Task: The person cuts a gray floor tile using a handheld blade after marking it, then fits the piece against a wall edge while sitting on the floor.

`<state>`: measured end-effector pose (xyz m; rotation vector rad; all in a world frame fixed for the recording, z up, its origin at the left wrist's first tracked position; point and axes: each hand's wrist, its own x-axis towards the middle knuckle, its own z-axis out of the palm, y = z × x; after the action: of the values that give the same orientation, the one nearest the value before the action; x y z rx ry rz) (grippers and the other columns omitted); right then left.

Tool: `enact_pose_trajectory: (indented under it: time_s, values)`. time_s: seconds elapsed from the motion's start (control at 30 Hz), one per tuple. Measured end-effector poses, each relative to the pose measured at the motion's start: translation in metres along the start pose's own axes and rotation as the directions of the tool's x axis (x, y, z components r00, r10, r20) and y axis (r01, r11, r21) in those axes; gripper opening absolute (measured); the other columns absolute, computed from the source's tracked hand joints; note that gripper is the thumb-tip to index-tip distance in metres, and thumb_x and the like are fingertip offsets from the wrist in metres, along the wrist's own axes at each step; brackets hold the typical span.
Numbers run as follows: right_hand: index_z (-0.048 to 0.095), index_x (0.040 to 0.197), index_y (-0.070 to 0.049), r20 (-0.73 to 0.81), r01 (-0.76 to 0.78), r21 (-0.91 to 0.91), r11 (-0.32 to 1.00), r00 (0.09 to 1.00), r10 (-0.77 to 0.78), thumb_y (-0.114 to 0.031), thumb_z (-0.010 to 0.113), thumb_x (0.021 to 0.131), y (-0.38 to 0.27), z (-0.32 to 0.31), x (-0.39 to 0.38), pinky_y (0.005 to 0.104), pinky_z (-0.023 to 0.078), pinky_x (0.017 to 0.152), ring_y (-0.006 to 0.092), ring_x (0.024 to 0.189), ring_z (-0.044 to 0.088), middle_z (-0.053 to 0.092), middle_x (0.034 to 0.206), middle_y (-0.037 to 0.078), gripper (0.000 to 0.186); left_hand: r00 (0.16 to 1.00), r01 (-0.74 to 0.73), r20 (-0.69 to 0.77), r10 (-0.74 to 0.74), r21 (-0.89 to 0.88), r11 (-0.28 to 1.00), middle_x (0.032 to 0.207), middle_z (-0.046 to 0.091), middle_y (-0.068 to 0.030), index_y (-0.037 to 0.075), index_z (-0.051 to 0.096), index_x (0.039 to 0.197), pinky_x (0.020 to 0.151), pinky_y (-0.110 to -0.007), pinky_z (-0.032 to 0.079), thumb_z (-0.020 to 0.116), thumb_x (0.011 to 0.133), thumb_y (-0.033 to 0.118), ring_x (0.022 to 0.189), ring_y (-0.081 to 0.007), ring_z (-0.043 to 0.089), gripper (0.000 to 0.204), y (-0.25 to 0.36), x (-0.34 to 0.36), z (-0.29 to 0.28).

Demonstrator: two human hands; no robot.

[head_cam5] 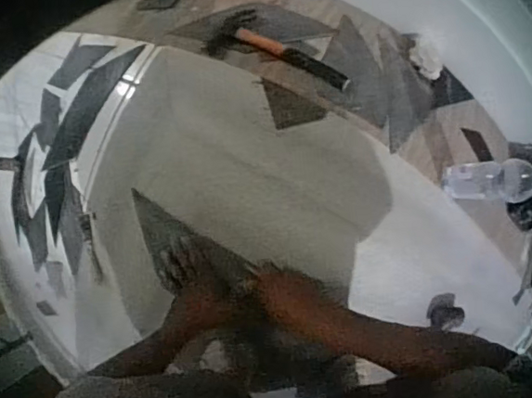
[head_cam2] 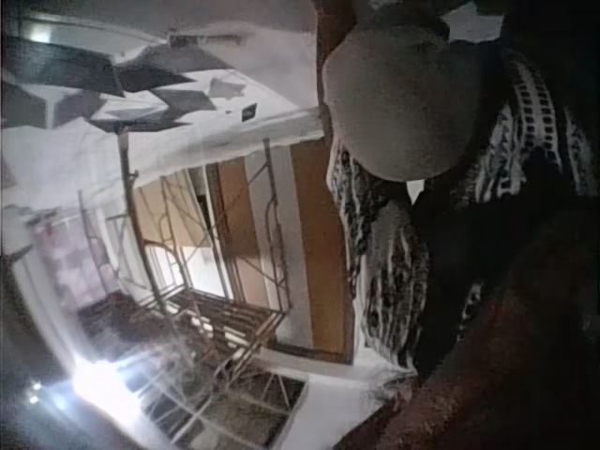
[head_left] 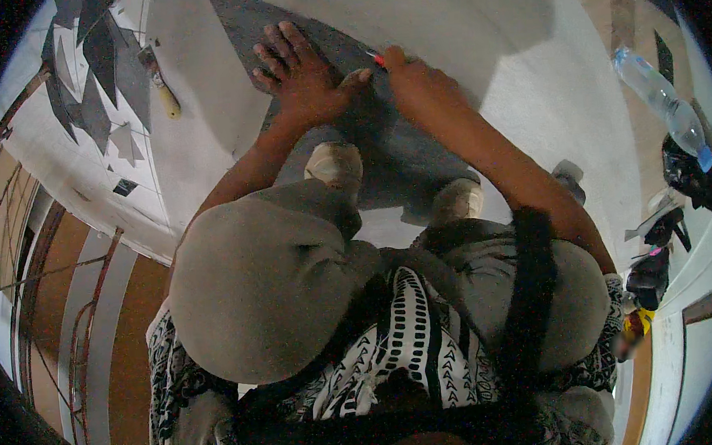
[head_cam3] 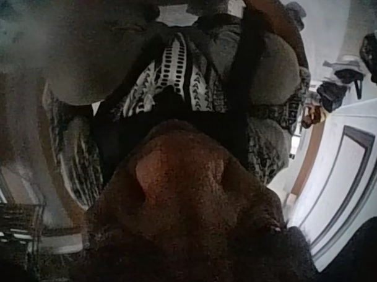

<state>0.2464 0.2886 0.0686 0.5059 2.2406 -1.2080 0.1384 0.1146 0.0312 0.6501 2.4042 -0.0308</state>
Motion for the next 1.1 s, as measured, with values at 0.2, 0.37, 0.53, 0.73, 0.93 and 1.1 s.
enact_pose_trajectory:
  time_s: [0.2,0.37,0.53,0.73,0.93,1.1]
  values:
    - [0.043,0.115,-0.003,0.063,-0.06,-0.084,0.995,0.996,0.065,-0.008,0.049,0.095,0.034,0.004,-0.037,0.0596,0.053,0.08,0.0491,0.096,0.068,0.068,0.102,0.029,0.022,0.998,-0.029,0.053,0.028,0.019,0.999,0.163,-0.018,-0.0327,-0.005,-0.019,0.155,0.111,-0.073,-0.009,0.063,0.071,0.088,0.146,-0.0569,-0.022,0.149,-0.002,0.003,0.003]
    - [0.042,0.115,-0.003,0.099,-0.073,-0.034,0.997,0.992,0.076,-0.006,0.048,0.095,0.043,-0.001,-0.05,0.0588,0.053,0.078,0.0492,0.096,0.067,0.067,0.103,0.029,0.021,1.0,-0.02,0.0,0.02,-0.021,1.0,0.163,-0.019,-0.0318,-0.004,-0.019,0.155,0.112,-0.072,-0.01,0.064,0.071,0.086,0.146,-0.0557,-0.023,0.148,-0.006,0.001,0.005]
    - [0.042,0.116,-0.003,0.052,-0.036,-0.047,0.998,0.998,0.039,-0.006,0.045,0.096,0.059,0.008,-0.06,0.0583,0.053,0.079,0.0485,0.096,0.067,0.068,0.101,0.029,0.02,1.0,-0.026,-0.004,0.026,-0.022,0.999,0.163,-0.02,-0.03,-0.004,-0.019,0.155,0.113,-0.07,-0.012,0.064,0.07,0.087,0.147,-0.0549,-0.024,0.149,-0.006,0.003,0.007]
    - [0.042,0.117,-0.003,0.036,-0.032,-0.057,0.998,0.999,0.034,-0.008,0.043,0.098,0.065,0.009,-0.067,0.0582,0.053,0.079,0.0481,0.097,0.067,0.067,0.104,0.03,0.019,0.997,-0.069,-0.026,0.067,-0.059,0.996,0.163,-0.021,-0.0285,-0.001,-0.02,0.156,0.113,-0.07,-0.012,0.065,0.068,0.088,0.147,-0.0544,-0.023,0.151,-0.006,0.005,0.009]
    - [0.042,0.119,-0.003,-0.006,0.014,-0.036,0.999,1.0,-0.014,-0.012,0.042,0.1,0.066,0.01,-0.087,0.0582,0.052,0.082,0.0486,0.1,0.066,0.066,0.108,0.029,0.021,0.999,-0.006,-0.038,0.003,-0.077,0.997,0.164,-0.02,-0.0285,0.0,-0.018,0.157,0.113,-0.071,-0.009,0.067,0.065,0.089,0.148,-0.0545,-0.02,0.153,-0.001,-0.007,0.004]
    - [0.047,0.123,-0.004,0.069,-0.195,-0.043,0.98,0.978,0.198,-0.033,0.065,0.095,0.086,0.014,-0.102,0.0546,0.053,0.086,0.0465,0.11,0.062,0.059,0.124,0.027,0.045,0.998,0.023,-0.059,-0.022,0.016,1.0,0.164,-0.016,-0.0302,0.0,-0.016,0.158,0.116,-0.069,-0.007,0.068,0.064,0.088,0.149,-0.0534,-0.02,0.153,-0.005,0.006,-0.003]
